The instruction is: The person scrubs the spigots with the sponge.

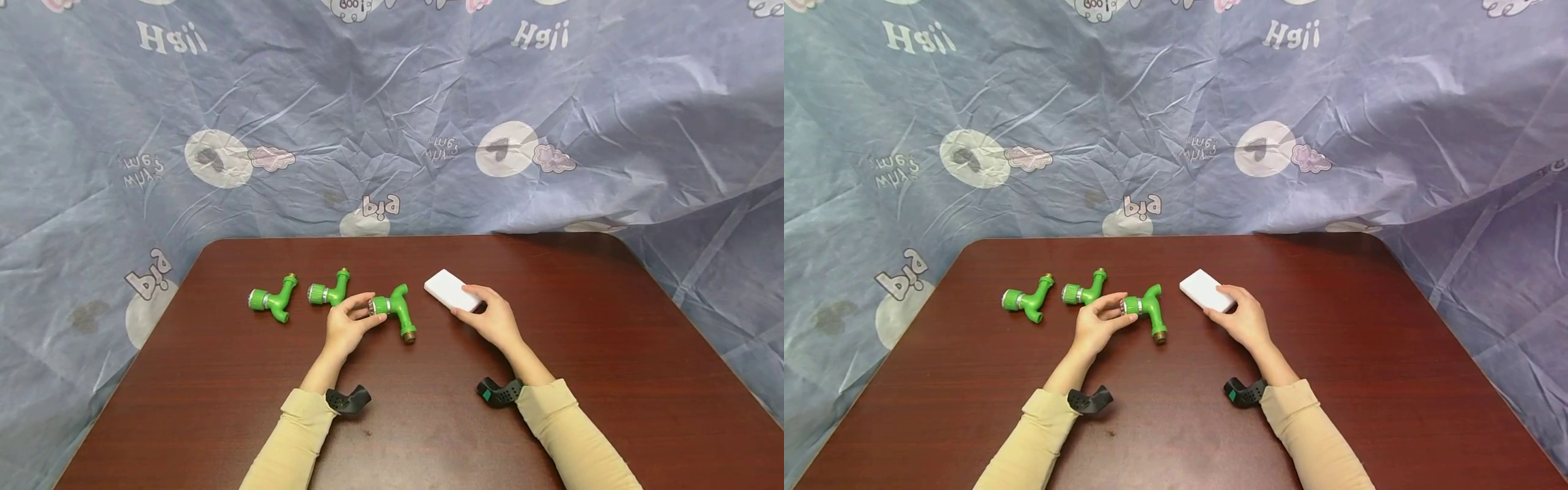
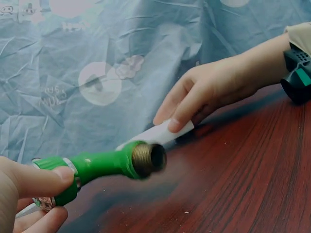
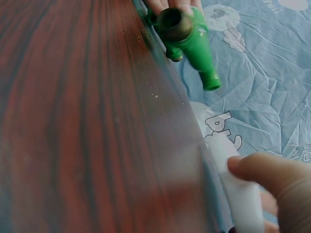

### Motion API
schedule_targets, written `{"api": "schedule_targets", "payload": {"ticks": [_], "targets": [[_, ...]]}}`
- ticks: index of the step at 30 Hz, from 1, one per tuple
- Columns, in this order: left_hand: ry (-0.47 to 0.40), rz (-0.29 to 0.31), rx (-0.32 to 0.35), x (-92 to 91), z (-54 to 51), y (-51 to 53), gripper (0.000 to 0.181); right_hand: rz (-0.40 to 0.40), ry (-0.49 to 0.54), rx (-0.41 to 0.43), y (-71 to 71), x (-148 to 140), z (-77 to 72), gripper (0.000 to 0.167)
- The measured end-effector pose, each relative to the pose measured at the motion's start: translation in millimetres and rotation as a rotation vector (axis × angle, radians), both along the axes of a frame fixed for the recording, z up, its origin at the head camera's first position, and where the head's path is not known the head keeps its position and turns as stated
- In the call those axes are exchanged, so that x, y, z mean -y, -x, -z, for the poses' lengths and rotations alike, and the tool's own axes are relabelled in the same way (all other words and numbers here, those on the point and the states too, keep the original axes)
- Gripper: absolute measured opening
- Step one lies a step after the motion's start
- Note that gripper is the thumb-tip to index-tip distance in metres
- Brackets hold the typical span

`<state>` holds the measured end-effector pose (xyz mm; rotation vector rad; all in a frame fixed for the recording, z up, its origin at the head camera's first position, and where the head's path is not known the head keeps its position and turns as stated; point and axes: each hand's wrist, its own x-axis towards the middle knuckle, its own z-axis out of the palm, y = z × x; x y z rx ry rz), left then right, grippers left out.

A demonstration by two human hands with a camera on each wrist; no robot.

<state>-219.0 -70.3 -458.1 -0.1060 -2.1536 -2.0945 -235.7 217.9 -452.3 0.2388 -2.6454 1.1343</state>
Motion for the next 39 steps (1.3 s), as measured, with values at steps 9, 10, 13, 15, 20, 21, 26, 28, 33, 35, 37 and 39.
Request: {"api": "schedule_targets", "payload": {"ticks": [9, 10, 13, 15, 20, 21, 26, 28, 33, 35, 37, 39], "targets": [[-0.035, -0.044, 0.066, 9.0, -14.3, 5.3, 0.050, -0.013, 0.070, -0.049, -2.2, 4.8, -17.0, 0.050], [-0.032, -0.046, 0.062, 10.6, -17.1, 5.4, 0.049, -0.020, 0.077, -0.065, -2.7, 5.7, -19.8, 0.050], [-0.044, -0.043, 0.039, 14.8, -25.9, 6.1, 0.047, -0.050, 0.091, -0.117, -4.6, 9.0, -30.2, 0.049], [-0.062, -0.042, 0.031, 16.1, -31.9, 6.4, 0.047, -0.072, 0.102, -0.153, -5.3, 11.6, -36.7, 0.049], [-0.093, -0.036, 0.011, 15.6, -45.4, 7.2, 0.047, -0.122, 0.161, -0.206, -7.5, 21.1, -54.8, 0.050], [-0.097, -0.032, 0.004, 15.0, -47.6, 7.5, 0.047, -0.129, 0.174, -0.211, -8.2, 23.4, -59.1, 0.050], [-0.133, -0.020, -0.040, 10.3, -58.7, 7.9, 0.047, -0.164, 0.241, -0.213, -16.0, 37.0, -84.4, 0.050], [-0.146, -0.017, -0.055, 8.1, -62.6, 7.3, 0.048, -0.188, 0.275, -0.216, -22.9, 43.7, -97.2, 0.050], [-0.145, -0.004, -0.091, 2.9, -67.4, 3.1, 0.047, -0.250, 0.284, -0.207, -40.0, 56.6, -118.3, 0.050], [-0.135, -0.002, -0.106, 1.5, -67.3, 1.2, 0.046, -0.276, 0.273, -0.198, -43.2, 58.3, -119.4, 0.051], [-0.131, 0.001, -0.120, 0.7, -66.6, 0.1, 0.045, -0.306, 0.265, -0.195, -44.8, 58.9, -119.1, 0.052], [-0.133, 0.006, -0.134, 0.1, -65.9, 0.1, 0.045, -0.344, 0.274, -0.195, -45.0, 58.7, -117.9, 0.053]]}}
